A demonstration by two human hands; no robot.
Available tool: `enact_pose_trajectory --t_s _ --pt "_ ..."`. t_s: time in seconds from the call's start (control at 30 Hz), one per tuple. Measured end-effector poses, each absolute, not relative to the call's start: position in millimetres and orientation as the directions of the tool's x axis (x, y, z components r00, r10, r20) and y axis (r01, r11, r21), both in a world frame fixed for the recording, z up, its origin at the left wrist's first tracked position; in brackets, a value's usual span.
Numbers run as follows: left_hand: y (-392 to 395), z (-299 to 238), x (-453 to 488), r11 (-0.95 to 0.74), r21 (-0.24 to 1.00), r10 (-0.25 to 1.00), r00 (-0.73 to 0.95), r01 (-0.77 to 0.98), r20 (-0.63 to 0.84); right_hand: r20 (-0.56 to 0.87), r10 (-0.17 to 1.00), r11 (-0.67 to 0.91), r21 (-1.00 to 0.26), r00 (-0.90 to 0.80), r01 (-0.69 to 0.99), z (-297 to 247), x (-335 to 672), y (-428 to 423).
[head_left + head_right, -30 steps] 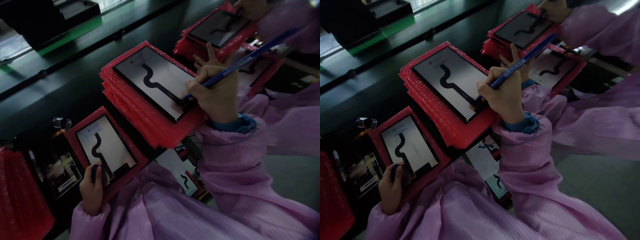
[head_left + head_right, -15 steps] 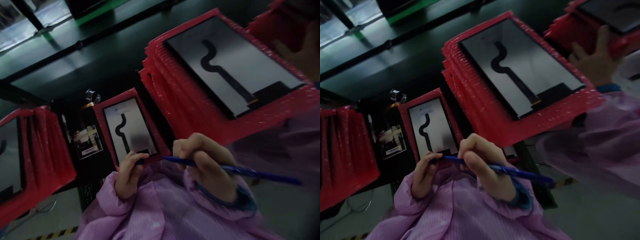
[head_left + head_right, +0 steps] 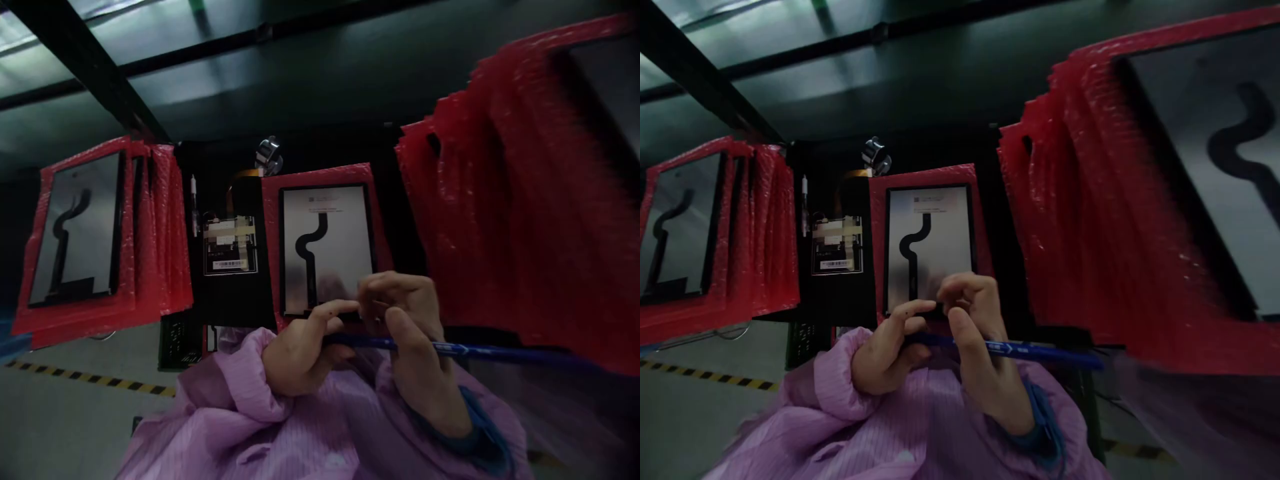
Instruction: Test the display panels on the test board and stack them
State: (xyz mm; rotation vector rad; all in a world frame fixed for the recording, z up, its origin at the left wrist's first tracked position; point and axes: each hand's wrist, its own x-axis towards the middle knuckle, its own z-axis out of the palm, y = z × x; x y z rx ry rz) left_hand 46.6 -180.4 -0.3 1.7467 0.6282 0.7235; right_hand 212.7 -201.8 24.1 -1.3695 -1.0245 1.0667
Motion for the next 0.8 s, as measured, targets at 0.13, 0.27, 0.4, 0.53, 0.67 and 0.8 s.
enact_pose_trajectory --t_s 0.13,0.27,0.4,0.53,0.67,0.8 --pt "-185.1 7.2 42.5 -0.414 0.910 0.691 0.658 0.019 0.301 -0.073 0.992 -0.062 -0.993 0.106 -0.105 26.7 197.8 -206.2" --pt "-185.9 20.1 35.3 -0.455 0.888 0.725 0.607 0.069 0.325 -0.032 0.996 -0.039 -0.996 -0.082 -0.082 32.0 192.4 -208.5" --pt "-174.5 24.1 26.0 -0.441 0.881 0.772 0.573 0.171 0.275 0.011 0.985 -0.009 -0.993 -0.171 -0.118 31.9 192.1 -191.0" --pt "-158.6 7.9 23.1 -0.504 0.742 0.843 0.438 0.443 0.311 0.028 0.967 0.026 -1.000 0.252 0.009 30.8 214.5 -141.8" --pt "-161.2 -20.1 23.5 -0.507 0.542 0.848 0.500 0.671 0.173 0.048 0.881 -0.273 -0.760 0.471 0.590 17.0 252.9 -85.2" --pt "-176.5 -37.1 21.8 -0.482 0.477 0.857 0.509 0.735 0.083 0.093 0.888 -0.327 -0.560 0.450 0.761 -2.3 267.0 -59.2"
